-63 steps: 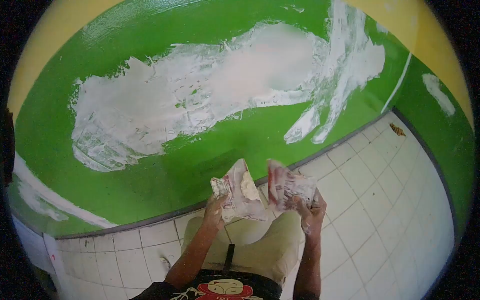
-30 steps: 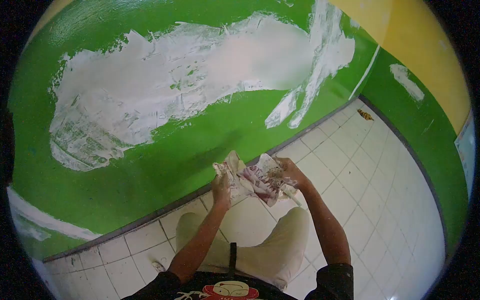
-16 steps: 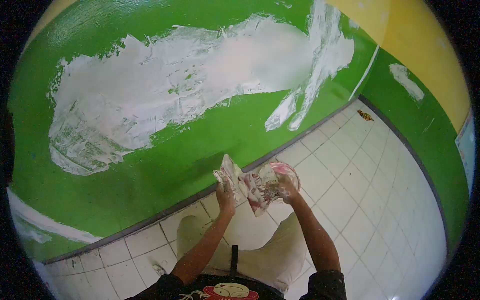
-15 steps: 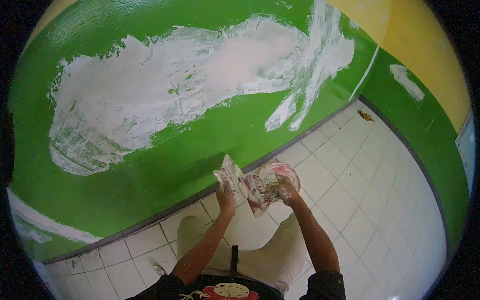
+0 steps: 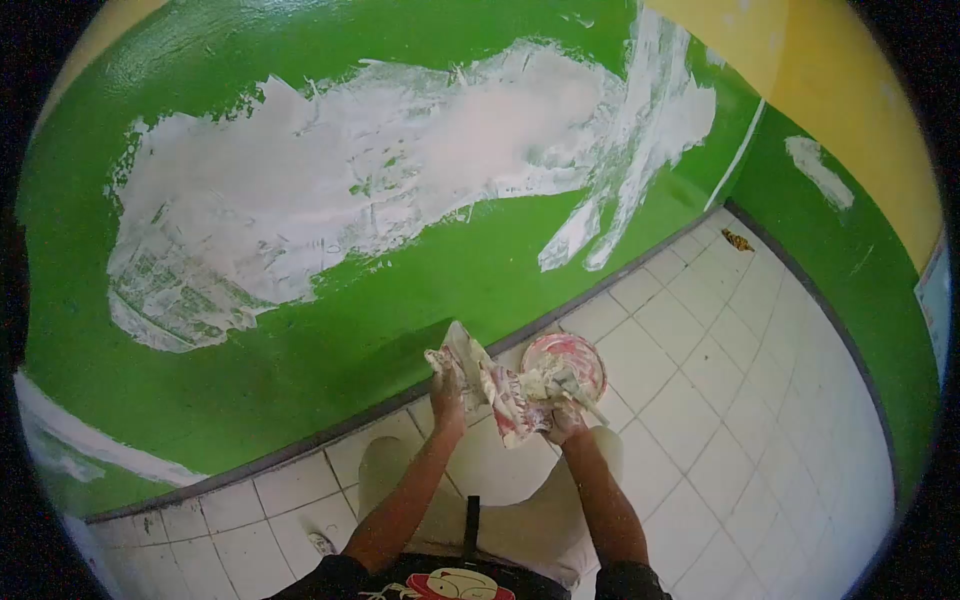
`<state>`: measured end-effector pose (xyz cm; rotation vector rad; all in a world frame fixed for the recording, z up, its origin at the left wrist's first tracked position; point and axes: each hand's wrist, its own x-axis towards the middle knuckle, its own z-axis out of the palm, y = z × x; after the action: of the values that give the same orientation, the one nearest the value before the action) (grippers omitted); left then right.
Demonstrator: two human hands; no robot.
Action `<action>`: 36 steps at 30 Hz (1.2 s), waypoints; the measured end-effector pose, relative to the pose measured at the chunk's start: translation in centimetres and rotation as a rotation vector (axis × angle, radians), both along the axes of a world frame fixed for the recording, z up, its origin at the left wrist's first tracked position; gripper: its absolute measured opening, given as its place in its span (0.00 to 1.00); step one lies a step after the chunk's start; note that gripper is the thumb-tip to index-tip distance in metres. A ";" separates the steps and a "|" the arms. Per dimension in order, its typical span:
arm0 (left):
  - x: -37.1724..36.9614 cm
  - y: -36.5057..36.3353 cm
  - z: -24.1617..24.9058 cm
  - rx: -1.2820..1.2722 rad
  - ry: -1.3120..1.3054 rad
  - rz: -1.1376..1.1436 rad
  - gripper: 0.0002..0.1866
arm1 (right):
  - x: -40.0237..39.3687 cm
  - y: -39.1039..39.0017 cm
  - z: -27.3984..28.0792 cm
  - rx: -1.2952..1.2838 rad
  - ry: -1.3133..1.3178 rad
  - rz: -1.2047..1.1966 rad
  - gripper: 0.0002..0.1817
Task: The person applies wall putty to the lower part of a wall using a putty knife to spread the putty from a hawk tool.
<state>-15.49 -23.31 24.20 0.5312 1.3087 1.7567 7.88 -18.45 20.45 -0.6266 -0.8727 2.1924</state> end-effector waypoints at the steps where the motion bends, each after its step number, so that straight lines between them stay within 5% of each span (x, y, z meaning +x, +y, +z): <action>1: -0.5 -0.1 -0.4 0.009 0.004 0.004 0.36 | -1.0 -0.5 0.6 -0.022 -0.069 -0.133 0.18; 2: -0.9 -0.4 -1.4 0.020 -0.098 -0.035 0.33 | -2.2 -1.6 3.7 -0.187 0.060 -0.180 0.20; 5: -1.5 0.2 -3.7 0.119 -0.313 -0.009 0.28 | -3.2 -1.5 6.6 -0.154 0.226 -0.275 0.23; 9: -3.2 -3.1 -0.1 0.242 -0.482 -0.216 0.29 | -2.1 2.1 12.2 -0.056 0.300 -0.394 0.20; 11: -4.7 -4.8 -0.5 0.363 -0.525 -0.346 0.26 | -2.7 2.3 17.5 1.067 -0.888 -0.740 0.18; 13: -5.3 -8.7 5.5 0.204 -0.457 -0.345 0.29 | -2.3 8.2 19.1 0.323 0.246 -0.701 0.16; 16: -6.8 -11.8 6.5 0.284 -0.462 -0.374 0.27 | -4.1 11.5 25.5 0.367 0.303 -0.843 0.12; 19: -8.2 -15.1 6.8 0.308 -0.486 -0.299 0.25 | -4.2 18.5 26.7 0.528 0.298 -1.047 0.07; 21: -8.8 -17.7 8.4 0.271 -0.430 -0.260 0.25 | -4.5 21.3 28.6 0.897 -0.373 -1.356 0.11; 25: -9.4 -19.3 9.0 0.251 -0.348 -0.160 0.26 | -4.7 27.9 31.3 1.100 -0.468 -1.486 0.12; 27: -8.6 -19.9 10.6 0.198 -0.518 -0.086 0.26 | -5.1 32.4 31.1 1.047 -0.765 -1.557 0.14; 28: -10.0 -20.1 7.3 0.197 -0.509 -0.092 0.26 | -6.5 31.2 31.8 1.016 -0.782 -1.565 0.17; 29: -12.4 -20.8 1.2 0.264 -0.364 -0.119 0.25 | -7.6 35.5 29.2 1.313 -0.698 -1.718 0.20; 30: -14.1 -20.8 -2.1 0.329 -0.222 -0.144 0.24 | -9.8 36.1 28.6 1.141 -0.571 -1.538 0.20; 31: -14.4 -20.1 -2.3 0.326 -0.223 -0.145 0.24 | -12.2 30.4 30.6 1.240 -0.861 -1.706 0.19; 32: -14.5 -19.4 -2.3 0.310 -0.101 -0.220 0.24 | -14.0 29.9 29.3 1.414 -0.824 -1.857 0.21; 34: -13.8 -18.2 -1.5 0.291 0.011 -0.291 0.24 | -17.0 23.5 30.7 1.293 -0.695 -1.636 0.19; 35: -12.7 -17.5 0.4 0.285 -0.070 -0.282 0.24 | -17.8 20.6 30.9 1.214 -0.853 -1.464 0.19; 36: -11.4 -16.9 3.0 0.276 -0.150 -0.272 0.24 | -18.3 18.9 30.7 1.339 -0.731 -1.495 0.18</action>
<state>-26.85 -40.17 27.17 0.6833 0.8515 1.7192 -10.44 0.41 51.18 -0.8561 -1.2853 -0.1342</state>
